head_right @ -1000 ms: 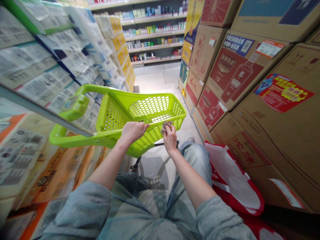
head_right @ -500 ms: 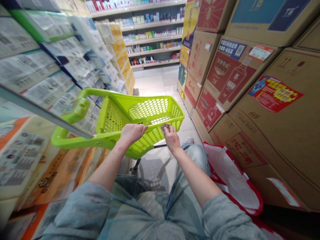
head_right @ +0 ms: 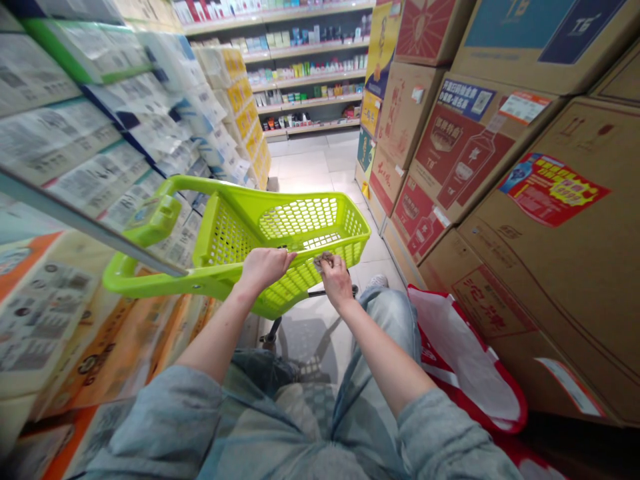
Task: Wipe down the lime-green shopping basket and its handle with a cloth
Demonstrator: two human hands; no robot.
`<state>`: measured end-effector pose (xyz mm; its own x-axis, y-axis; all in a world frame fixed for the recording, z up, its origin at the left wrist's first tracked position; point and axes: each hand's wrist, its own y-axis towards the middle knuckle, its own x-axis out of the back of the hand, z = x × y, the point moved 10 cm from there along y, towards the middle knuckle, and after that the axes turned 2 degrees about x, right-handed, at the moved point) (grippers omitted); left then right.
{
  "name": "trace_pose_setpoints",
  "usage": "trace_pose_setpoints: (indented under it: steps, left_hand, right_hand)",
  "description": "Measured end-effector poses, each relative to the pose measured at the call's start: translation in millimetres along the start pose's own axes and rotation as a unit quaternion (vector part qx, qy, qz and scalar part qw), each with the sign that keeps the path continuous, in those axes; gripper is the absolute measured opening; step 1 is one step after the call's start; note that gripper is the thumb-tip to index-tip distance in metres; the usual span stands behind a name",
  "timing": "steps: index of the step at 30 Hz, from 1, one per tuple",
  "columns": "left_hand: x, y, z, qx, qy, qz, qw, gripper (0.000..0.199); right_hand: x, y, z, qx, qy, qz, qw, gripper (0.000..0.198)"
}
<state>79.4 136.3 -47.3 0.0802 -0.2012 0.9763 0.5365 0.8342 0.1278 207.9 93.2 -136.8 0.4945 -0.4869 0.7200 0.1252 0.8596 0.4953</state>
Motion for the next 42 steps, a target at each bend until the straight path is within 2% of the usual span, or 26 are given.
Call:
trace_pose_setpoints:
  steps: [6,11,14,20,25,29,37,42]
  left_hand:
    - [-1.6,1.2,1.0,0.002,-0.011,0.003,1.000,0.058]
    - [-1.6,-0.1,0.8,-0.001,-0.009,-0.003,1.000,0.058]
    - [-1.9,-0.1,0.3,-0.003,-0.007,-0.002,1.000,0.058]
    - [-0.6,0.1,-0.1,-0.001,-0.004,-0.002,1.000,0.059]
    - [-1.1,0.1,0.5,-0.003,-0.004,-0.005,1.000,0.058]
    - [-1.6,-0.1,0.7,-0.003,-0.008,-0.007,1.000,0.057]
    - [0.8,0.2,0.2,-0.009,-0.003,-0.018,1.000,0.056]
    - [-0.7,-0.2,0.9,-0.006,-0.005,-0.014,1.000,0.057]
  right_hand:
    - [-5.5,-10.1,-0.4,0.022,0.041,0.022,0.999,0.031]
    - [-2.5,-27.4,-26.2,-0.028,0.047,0.000,0.998,0.032]
    - [1.2,-20.3,-29.1,-0.026,0.030,-0.020,0.999,0.040]
    - [-6.7,1.1,-32.6,-0.045,-0.007,-0.001,0.999,0.041]
    - [-1.3,-13.5,-31.1,-0.021,0.041,-0.016,0.999,0.032]
    - [-1.5,-26.3,-29.7,-0.031,0.067,-0.022,0.997,0.031]
    - [-25.9,-10.7,-19.1,-0.038,0.028,-0.007,0.999,0.032]
    - [-23.9,-24.4,-17.7,0.020,0.026,0.013,0.999,0.031]
